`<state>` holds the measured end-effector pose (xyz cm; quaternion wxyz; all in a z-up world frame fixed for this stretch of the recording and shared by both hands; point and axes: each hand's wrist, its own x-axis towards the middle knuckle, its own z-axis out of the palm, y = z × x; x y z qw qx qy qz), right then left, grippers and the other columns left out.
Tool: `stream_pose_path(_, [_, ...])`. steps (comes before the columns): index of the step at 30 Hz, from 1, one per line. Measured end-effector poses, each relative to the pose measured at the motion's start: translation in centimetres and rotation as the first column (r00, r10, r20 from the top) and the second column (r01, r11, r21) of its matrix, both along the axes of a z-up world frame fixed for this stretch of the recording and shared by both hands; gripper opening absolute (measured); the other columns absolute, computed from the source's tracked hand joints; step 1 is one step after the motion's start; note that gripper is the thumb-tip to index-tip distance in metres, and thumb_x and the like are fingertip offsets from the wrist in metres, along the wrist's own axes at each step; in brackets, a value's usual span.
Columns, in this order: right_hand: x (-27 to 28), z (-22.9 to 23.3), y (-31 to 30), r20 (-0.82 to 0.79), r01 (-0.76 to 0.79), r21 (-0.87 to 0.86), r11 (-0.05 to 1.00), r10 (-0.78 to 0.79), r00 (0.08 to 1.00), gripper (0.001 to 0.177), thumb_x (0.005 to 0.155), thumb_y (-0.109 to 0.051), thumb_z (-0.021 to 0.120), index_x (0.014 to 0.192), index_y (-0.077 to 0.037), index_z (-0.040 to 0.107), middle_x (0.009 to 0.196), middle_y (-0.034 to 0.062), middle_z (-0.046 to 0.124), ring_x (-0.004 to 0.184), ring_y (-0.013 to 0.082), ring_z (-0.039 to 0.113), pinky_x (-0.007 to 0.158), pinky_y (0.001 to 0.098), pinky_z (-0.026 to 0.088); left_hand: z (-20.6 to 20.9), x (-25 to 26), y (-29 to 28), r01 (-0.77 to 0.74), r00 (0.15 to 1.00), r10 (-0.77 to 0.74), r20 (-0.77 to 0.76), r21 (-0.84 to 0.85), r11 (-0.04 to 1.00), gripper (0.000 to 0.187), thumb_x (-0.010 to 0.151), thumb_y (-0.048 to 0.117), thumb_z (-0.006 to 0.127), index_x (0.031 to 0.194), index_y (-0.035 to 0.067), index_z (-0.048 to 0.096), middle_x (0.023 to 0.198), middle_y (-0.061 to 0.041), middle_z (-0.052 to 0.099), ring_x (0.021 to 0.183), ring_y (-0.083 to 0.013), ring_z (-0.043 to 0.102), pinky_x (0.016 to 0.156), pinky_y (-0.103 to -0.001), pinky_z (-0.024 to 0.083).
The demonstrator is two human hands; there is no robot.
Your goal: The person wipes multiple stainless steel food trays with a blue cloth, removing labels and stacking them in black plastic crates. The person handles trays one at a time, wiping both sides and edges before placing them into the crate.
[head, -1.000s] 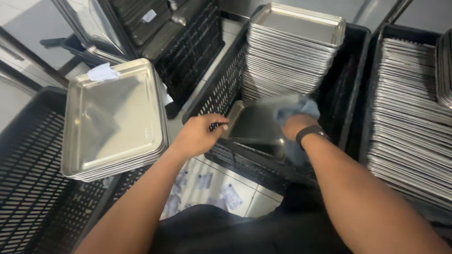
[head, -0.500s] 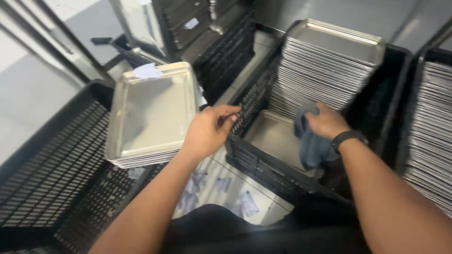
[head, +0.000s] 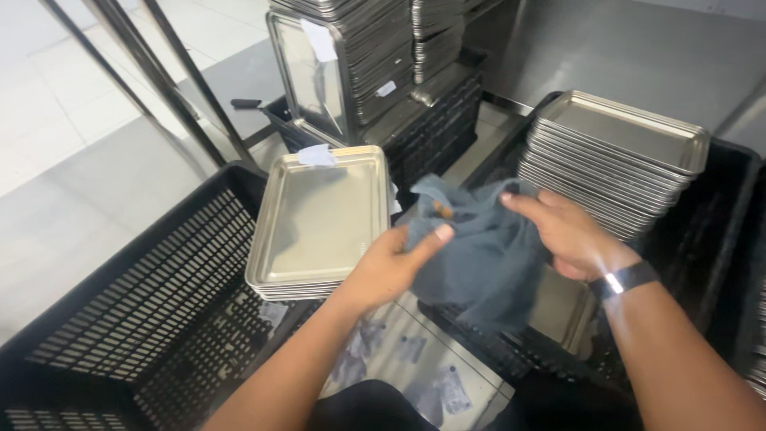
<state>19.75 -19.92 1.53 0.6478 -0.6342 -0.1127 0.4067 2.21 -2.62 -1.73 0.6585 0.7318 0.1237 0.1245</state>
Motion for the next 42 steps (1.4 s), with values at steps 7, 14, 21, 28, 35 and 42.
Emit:
stream_pose_path(7, [1.2,-2.9,0.1,-0.062,0.083,0.460,0.884,-0.061,0.996,0.037,0.098,-0.023,0.054,0.133,-0.010,0.056,0.127,0.0129,0.067,0.111,0.0248,0.066,0.096,0.0428,0.057,0.6,1.0,1.3,-0.161,0.979,0.195,0.064,-0.354,0.921,0.070,0.096,0.050,0.058,0.143,-0.002,0.052,0.130,-0.013,0.067,0.119,-0.0195,0.062,0.103,-0.032,0.048])
stream_pose_path(14, [3.1,-9.5,2.8,-0.195,-0.005,0.229,0.974,0.051,0.979,0.041,0.098,-0.030,0.054,0.131,-0.006,0.058,0.124,0.0122,0.067,0.107,0.0257,0.067,0.092,0.0418,0.057,3.9,3.0,-0.6,-0.342,0.912,0.382,0.149,-0.238,0.909,0.070,0.096,0.055,0.059,0.142,0.002,0.049,0.131,-0.009,0.065,0.123,-0.0177,0.062,0.104,-0.029,0.047])
stream_pose_path(21, [4.0,-8.6,4.8,-0.201,0.155,0.465,0.871,-0.067,0.977,0.040,0.096,-0.022,0.054,0.133,-0.007,0.058,0.124,0.0091,0.067,0.107,0.0219,0.067,0.092,0.0372,0.056,0.4,5.4,8.9,-0.449,0.884,0.466,0.034,0.331,0.830,0.043,0.098,0.047,0.059,0.106,0.007,0.072,0.078,-0.012,0.073,0.074,-0.0248,0.071,0.071,-0.038,0.054])
stream_pose_path(28, [1.0,-6.9,8.4,-0.012,0.063,0.384,0.921,-0.063,0.998,0.042,0.094,-0.015,0.055,0.136,-0.009,0.057,0.123,0.0060,0.068,0.107,0.0180,0.066,0.092,0.0325,0.055,-6.2,5.2,18.0,-0.630,0.712,0.664,0.230,0.628,0.458,0.017,0.088,0.021,0.071,0.101,0.010,0.072,0.102,-0.009,0.075,0.097,-0.0301,0.069,0.086,-0.042,0.053])
stream_pose_path(35, [-1.8,-5.7,14.2,0.609,-0.157,0.357,0.921,-0.102,0.787,0.045,0.091,-0.003,0.064,0.135,-0.005,0.057,0.125,0.0070,0.069,0.113,0.0176,0.066,0.098,0.0301,0.052,-5.1,6.3,22.0,-0.582,0.688,0.613,0.389,0.800,0.147,0.048,0.075,0.016,0.078,0.122,0.011,0.068,0.135,-0.010,0.059,0.121,-0.0337,0.053,0.096,-0.047,0.044])
stream_pose_path(42, [-3.7,-6.6,17.3,0.764,-0.162,0.189,0.968,-0.042,0.644,0.039,0.090,-0.009,0.072,0.127,-0.001,0.061,0.123,0.0075,0.070,0.115,0.0170,0.068,0.098,0.0297,0.051,-7.0,8.3,26.5,-0.414,0.790,0.576,0.210,0.876,0.249,0.027,0.080,0.019,0.074,0.106,0.019,0.075,0.109,-0.003,0.071,0.111,-0.0304,0.059,0.093,-0.048,0.047])
